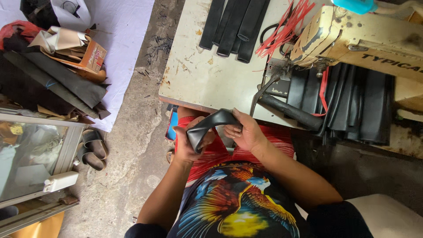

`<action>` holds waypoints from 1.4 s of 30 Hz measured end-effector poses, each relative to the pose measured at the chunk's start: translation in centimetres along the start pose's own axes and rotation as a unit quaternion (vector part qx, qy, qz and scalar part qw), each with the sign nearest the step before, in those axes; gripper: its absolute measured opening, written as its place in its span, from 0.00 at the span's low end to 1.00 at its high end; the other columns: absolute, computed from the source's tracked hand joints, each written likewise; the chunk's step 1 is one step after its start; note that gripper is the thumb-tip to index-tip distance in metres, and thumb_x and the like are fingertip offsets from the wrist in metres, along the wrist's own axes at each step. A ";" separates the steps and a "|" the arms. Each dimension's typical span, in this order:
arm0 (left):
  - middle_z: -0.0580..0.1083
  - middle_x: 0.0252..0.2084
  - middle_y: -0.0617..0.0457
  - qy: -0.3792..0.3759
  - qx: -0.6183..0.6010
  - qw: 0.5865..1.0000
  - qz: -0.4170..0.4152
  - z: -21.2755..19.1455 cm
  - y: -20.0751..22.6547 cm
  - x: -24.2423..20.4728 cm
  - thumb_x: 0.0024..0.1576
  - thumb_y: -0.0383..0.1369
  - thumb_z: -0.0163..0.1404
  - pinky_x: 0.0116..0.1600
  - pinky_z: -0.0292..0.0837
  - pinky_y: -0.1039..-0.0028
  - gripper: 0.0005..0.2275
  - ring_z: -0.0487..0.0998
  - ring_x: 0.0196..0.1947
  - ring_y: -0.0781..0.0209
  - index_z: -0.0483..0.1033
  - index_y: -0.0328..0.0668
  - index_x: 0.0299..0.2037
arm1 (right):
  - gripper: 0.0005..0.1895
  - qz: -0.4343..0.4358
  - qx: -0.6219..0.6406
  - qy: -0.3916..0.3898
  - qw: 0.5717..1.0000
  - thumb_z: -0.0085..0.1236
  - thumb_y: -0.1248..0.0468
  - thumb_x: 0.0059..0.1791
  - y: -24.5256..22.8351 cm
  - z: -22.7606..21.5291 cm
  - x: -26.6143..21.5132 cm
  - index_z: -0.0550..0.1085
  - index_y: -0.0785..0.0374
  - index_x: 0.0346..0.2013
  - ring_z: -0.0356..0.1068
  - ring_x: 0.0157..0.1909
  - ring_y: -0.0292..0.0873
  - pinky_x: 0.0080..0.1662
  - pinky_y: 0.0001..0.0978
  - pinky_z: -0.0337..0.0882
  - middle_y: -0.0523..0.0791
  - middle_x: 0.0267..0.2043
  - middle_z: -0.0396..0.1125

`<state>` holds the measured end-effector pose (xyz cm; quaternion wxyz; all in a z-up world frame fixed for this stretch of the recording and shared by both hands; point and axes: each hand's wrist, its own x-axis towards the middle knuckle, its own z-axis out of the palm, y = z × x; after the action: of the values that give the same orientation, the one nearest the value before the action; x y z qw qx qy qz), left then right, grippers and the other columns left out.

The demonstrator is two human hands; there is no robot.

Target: The person folds a black strap and secures it with a red rubber band. They then use a hammer to tap the strap on the table. The person repeats the folding and securing process with another strap.

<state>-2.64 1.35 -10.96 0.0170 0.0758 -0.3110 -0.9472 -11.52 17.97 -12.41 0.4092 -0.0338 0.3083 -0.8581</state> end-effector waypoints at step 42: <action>0.77 0.27 0.40 0.088 0.294 0.951 -0.023 3.5 4.0 -0.7 0.64 0.36 0.49 0.33 0.82 0.71 0.13 0.83 0.26 0.55 0.75 0.28 0.40 | 0.06 -0.040 -0.361 0.047 0.931 0.62 0.68 0.48 -6.0 8.4 -0.5 0.82 0.65 0.36 0.71 0.27 0.36 0.30 0.25 0.74 0.48 0.24 0.74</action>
<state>-2.55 0.22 -5.71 -0.0004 0.1678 -0.5715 -0.8033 -12.68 17.05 -2.19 0.3195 -0.1508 0.6146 -0.7053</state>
